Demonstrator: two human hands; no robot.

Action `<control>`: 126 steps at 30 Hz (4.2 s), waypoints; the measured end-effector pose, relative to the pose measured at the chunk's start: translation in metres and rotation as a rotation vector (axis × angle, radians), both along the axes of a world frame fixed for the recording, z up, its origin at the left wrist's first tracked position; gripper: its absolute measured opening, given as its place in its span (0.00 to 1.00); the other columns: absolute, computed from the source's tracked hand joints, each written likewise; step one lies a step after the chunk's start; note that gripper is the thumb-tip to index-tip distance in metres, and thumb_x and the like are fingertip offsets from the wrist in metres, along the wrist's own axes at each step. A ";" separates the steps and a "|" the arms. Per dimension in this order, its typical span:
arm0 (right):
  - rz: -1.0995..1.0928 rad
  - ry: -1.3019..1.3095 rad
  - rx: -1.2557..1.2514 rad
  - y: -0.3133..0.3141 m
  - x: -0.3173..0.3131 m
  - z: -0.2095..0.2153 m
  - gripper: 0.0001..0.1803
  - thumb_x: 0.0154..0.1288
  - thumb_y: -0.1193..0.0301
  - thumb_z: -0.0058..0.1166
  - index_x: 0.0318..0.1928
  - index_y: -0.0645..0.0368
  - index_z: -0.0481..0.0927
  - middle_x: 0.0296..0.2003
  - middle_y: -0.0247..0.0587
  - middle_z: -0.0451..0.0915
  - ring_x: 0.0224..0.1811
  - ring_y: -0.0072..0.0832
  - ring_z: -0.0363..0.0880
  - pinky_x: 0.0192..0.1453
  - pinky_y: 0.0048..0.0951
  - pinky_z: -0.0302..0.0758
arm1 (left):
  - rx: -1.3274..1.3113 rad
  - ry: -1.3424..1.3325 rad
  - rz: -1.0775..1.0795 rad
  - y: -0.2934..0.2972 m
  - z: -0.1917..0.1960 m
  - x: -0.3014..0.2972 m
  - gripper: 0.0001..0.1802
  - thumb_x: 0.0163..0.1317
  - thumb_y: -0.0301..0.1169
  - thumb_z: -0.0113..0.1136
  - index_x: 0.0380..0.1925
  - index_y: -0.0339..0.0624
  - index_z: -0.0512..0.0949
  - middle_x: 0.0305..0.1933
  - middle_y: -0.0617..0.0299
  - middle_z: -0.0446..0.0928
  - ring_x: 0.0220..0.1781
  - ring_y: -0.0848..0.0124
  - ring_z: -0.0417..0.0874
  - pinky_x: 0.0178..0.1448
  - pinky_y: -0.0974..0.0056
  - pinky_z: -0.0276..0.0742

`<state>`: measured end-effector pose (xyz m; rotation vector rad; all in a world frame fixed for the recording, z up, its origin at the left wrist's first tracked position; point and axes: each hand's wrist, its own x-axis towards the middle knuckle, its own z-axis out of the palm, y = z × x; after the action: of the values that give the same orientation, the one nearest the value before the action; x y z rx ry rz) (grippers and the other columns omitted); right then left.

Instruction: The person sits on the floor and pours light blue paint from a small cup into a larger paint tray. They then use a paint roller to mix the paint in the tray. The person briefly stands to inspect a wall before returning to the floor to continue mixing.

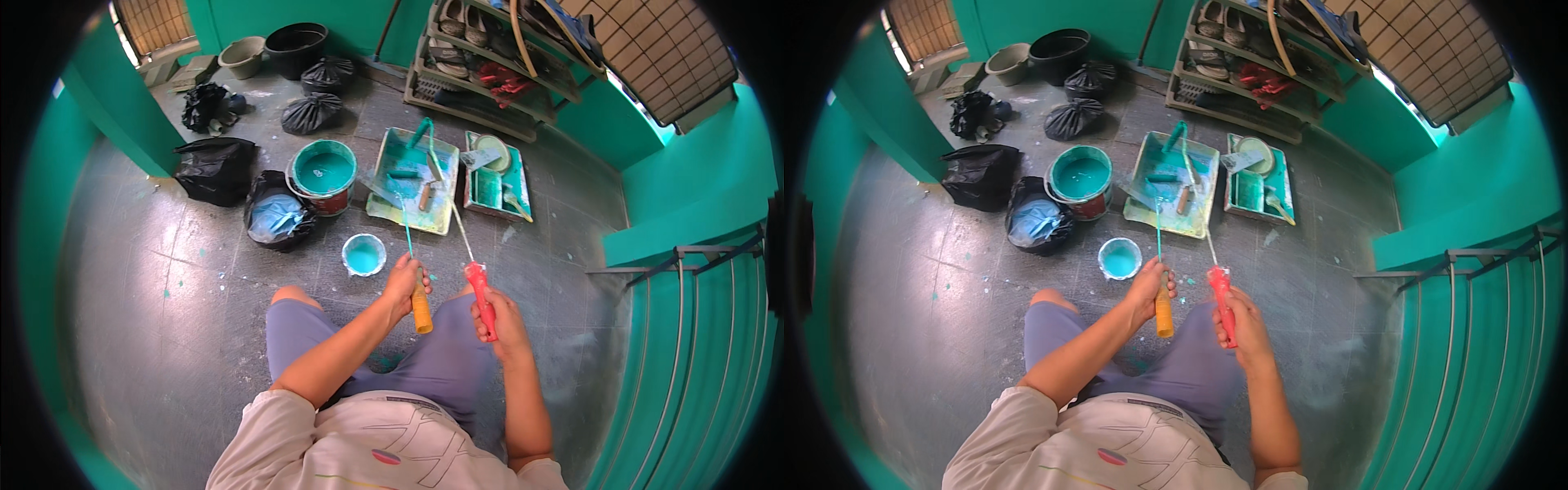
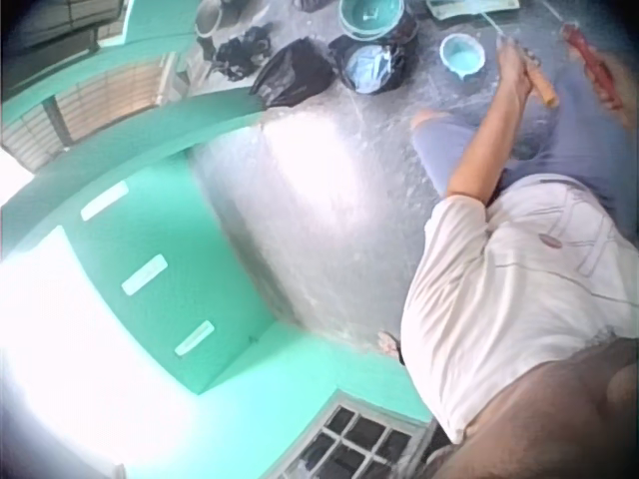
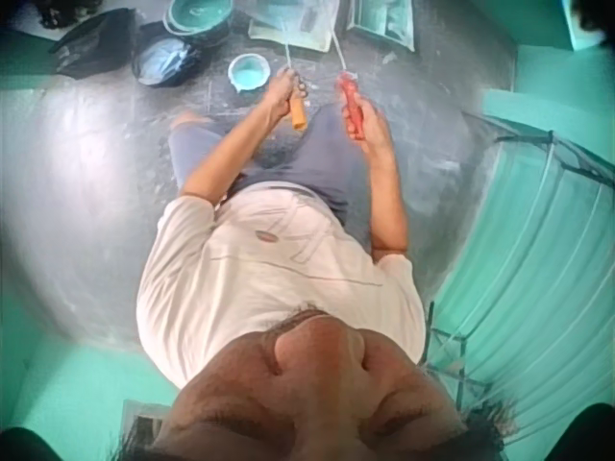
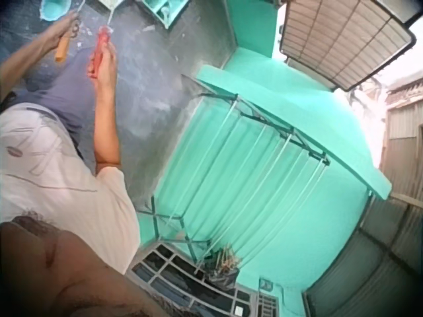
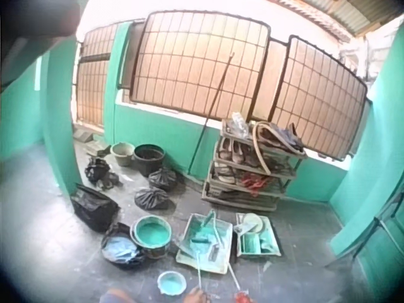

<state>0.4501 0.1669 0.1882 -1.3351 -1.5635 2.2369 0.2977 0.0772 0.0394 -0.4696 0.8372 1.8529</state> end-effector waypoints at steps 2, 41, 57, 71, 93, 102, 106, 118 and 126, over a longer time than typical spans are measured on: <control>0.020 -0.018 0.033 0.003 0.001 0.001 0.14 0.72 0.61 0.46 0.46 0.59 0.73 0.23 0.36 0.74 0.14 0.18 0.67 0.14 0.21 0.62 | 0.045 0.002 -0.036 -0.012 0.006 -0.009 0.31 0.65 0.24 0.45 0.67 0.53 0.54 0.29 0.60 0.67 0.24 0.70 0.70 0.24 0.65 0.70; 1.016 -0.606 1.308 -0.038 -0.053 -0.054 0.27 0.66 0.70 0.45 0.66 0.62 0.66 0.43 0.57 0.83 0.36 0.51 0.83 0.41 0.50 0.79 | -0.149 0.352 0.065 -0.217 0.036 -0.080 0.26 0.68 0.27 0.48 0.67 0.51 0.64 0.26 0.62 0.67 0.17 0.75 0.67 0.17 0.69 0.65; 0.887 -0.572 1.353 -0.034 -0.056 -0.093 0.28 0.66 0.68 0.45 0.67 0.56 0.66 0.31 0.56 0.84 0.32 0.52 0.84 0.38 0.50 0.79 | -0.206 0.422 -0.046 -0.253 0.011 -0.100 0.22 0.69 0.34 0.55 0.62 0.47 0.68 0.26 0.65 0.70 0.18 0.77 0.70 0.17 0.71 0.67; 0.860 -0.620 1.286 -0.046 -0.067 -0.103 0.31 0.66 0.67 0.45 0.70 0.55 0.62 0.32 0.59 0.83 0.36 0.52 0.84 0.42 0.51 0.79 | -0.686 0.740 -0.353 -0.298 -0.051 -0.135 0.17 0.67 0.38 0.59 0.48 0.37 0.74 0.25 0.64 0.73 0.17 0.76 0.75 0.19 0.68 0.74; 0.892 -0.646 1.221 -0.061 -0.059 -0.073 0.29 0.67 0.67 0.45 0.69 0.54 0.64 0.36 0.62 0.82 0.37 0.51 0.83 0.42 0.50 0.78 | -1.193 1.193 -0.396 -0.300 -0.072 -0.127 0.29 0.58 0.46 0.65 0.55 0.40 0.76 0.38 0.45 0.80 0.43 0.51 0.83 0.47 0.53 0.77; 0.754 -0.491 1.263 -0.048 -0.056 -0.068 0.29 0.67 0.68 0.47 0.69 0.46 0.65 0.36 0.57 0.82 0.37 0.50 0.83 0.42 0.49 0.78 | -1.281 1.436 -0.307 -0.299 -0.071 -0.137 0.22 0.61 0.36 0.61 0.54 0.40 0.74 0.46 0.46 0.80 0.48 0.46 0.81 0.50 0.50 0.77; 0.773 -0.625 1.282 -0.050 -0.047 -0.061 0.27 0.67 0.68 0.47 0.67 0.48 0.68 0.36 0.53 0.83 0.37 0.48 0.83 0.41 0.48 0.77 | -1.315 1.674 -0.269 -0.282 -0.069 -0.155 0.22 0.60 0.36 0.62 0.54 0.42 0.74 0.41 0.46 0.79 0.43 0.47 0.82 0.46 0.49 0.77; 0.826 -0.538 1.307 -0.019 -0.067 -0.078 0.27 0.65 0.67 0.47 0.65 0.52 0.69 0.36 0.56 0.84 0.39 0.52 0.83 0.44 0.50 0.78 | -1.436 1.640 -0.394 -0.276 -0.078 -0.183 0.23 0.57 0.38 0.65 0.49 0.40 0.72 0.45 0.49 0.78 0.46 0.50 0.82 0.45 0.49 0.78; 0.958 -0.598 1.178 -0.032 -0.059 -0.042 0.27 0.67 0.66 0.44 0.67 0.52 0.66 0.37 0.57 0.83 0.41 0.53 0.83 0.47 0.52 0.77 | -1.472 1.560 -0.353 -0.280 -0.063 -0.180 0.30 0.54 0.46 0.68 0.51 0.39 0.72 0.46 0.48 0.78 0.47 0.49 0.81 0.49 0.49 0.78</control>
<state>0.3911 0.1348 0.1462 -0.8946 -3.3621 0.4965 0.1173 -0.2033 -0.0231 0.4538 3.0288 0.6266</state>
